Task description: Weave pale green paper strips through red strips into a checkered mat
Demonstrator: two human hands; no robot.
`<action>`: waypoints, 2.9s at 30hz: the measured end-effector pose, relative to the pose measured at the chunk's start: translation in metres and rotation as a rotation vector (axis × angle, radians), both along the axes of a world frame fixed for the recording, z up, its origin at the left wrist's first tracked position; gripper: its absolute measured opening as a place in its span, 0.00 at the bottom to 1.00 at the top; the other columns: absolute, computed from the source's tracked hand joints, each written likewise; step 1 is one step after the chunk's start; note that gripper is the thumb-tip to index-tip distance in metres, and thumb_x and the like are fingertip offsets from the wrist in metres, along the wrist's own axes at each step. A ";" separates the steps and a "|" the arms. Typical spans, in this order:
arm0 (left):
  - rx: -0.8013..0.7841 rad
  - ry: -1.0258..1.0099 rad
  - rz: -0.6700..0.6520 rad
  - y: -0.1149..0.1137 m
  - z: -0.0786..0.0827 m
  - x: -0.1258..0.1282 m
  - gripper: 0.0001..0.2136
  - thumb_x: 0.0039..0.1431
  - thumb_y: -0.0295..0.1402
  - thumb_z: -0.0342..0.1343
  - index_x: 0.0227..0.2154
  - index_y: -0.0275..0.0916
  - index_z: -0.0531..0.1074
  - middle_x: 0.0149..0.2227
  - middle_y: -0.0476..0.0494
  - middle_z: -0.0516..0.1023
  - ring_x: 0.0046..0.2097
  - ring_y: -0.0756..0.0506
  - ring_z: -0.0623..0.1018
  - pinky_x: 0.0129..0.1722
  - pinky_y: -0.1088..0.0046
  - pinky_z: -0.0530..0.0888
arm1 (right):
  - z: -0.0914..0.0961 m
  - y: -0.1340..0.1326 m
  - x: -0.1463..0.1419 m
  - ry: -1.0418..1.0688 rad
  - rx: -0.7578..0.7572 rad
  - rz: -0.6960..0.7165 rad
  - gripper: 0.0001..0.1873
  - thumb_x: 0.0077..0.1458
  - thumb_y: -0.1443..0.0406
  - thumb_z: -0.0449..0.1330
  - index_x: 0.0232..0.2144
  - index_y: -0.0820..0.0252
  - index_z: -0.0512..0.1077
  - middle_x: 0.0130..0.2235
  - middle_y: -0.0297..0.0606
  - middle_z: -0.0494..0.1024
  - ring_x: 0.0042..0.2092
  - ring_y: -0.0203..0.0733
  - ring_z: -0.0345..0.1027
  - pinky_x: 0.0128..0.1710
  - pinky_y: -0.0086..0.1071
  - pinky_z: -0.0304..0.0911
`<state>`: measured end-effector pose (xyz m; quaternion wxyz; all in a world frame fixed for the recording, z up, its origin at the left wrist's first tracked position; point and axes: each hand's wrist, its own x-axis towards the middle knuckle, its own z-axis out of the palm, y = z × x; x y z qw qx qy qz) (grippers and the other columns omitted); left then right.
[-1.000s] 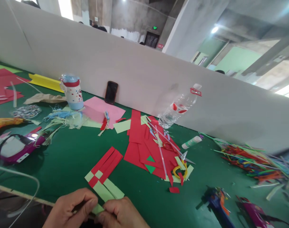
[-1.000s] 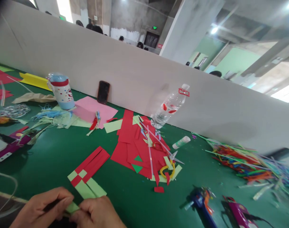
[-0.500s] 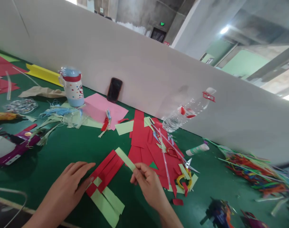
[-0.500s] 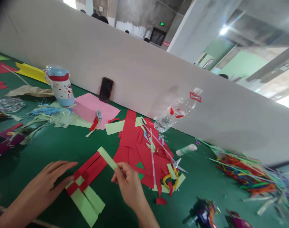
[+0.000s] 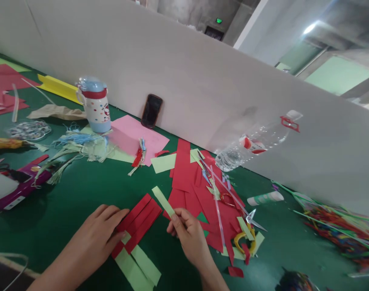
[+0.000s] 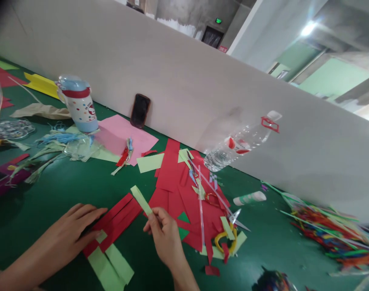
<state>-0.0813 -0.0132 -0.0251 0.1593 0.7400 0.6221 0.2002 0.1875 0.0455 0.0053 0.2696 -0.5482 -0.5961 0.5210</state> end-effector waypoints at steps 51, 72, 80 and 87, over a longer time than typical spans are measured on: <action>0.060 -0.130 0.114 -0.006 -0.014 0.020 0.08 0.67 0.38 0.48 0.34 0.44 0.71 0.39 0.46 0.76 0.41 0.41 0.74 0.42 0.61 0.69 | 0.015 0.015 -0.010 -0.409 0.290 0.157 0.18 0.65 0.54 0.51 0.31 0.58 0.74 0.29 0.35 0.75 0.30 0.38 0.68 0.30 0.26 0.59; 0.094 -0.141 0.093 -0.006 -0.010 0.014 0.08 0.67 0.37 0.49 0.45 0.45 0.68 0.42 0.46 0.78 0.44 0.42 0.77 0.43 0.62 0.75 | 0.002 -0.013 -0.018 -0.198 -0.007 0.159 0.15 0.63 0.55 0.56 0.44 0.57 0.76 0.36 0.38 0.82 0.36 0.42 0.75 0.34 0.28 0.66; 0.394 0.024 -0.142 -0.024 0.009 -0.011 0.12 0.67 0.30 0.46 0.45 0.48 0.74 0.51 0.52 0.79 0.52 0.49 0.78 0.52 0.75 0.74 | 0.011 -0.011 -0.021 -0.180 0.000 0.171 0.15 0.62 0.56 0.56 0.42 0.58 0.77 0.36 0.38 0.82 0.36 0.42 0.76 0.35 0.28 0.66; 0.430 0.327 -0.389 -0.045 -0.007 -0.011 0.22 0.64 0.43 0.55 0.60 0.47 0.67 0.58 0.52 0.76 0.58 0.47 0.75 0.58 0.72 0.71 | 0.011 -0.012 -0.020 -0.136 -0.005 0.178 0.15 0.62 0.57 0.56 0.43 0.58 0.76 0.37 0.38 0.82 0.37 0.42 0.75 0.35 0.28 0.66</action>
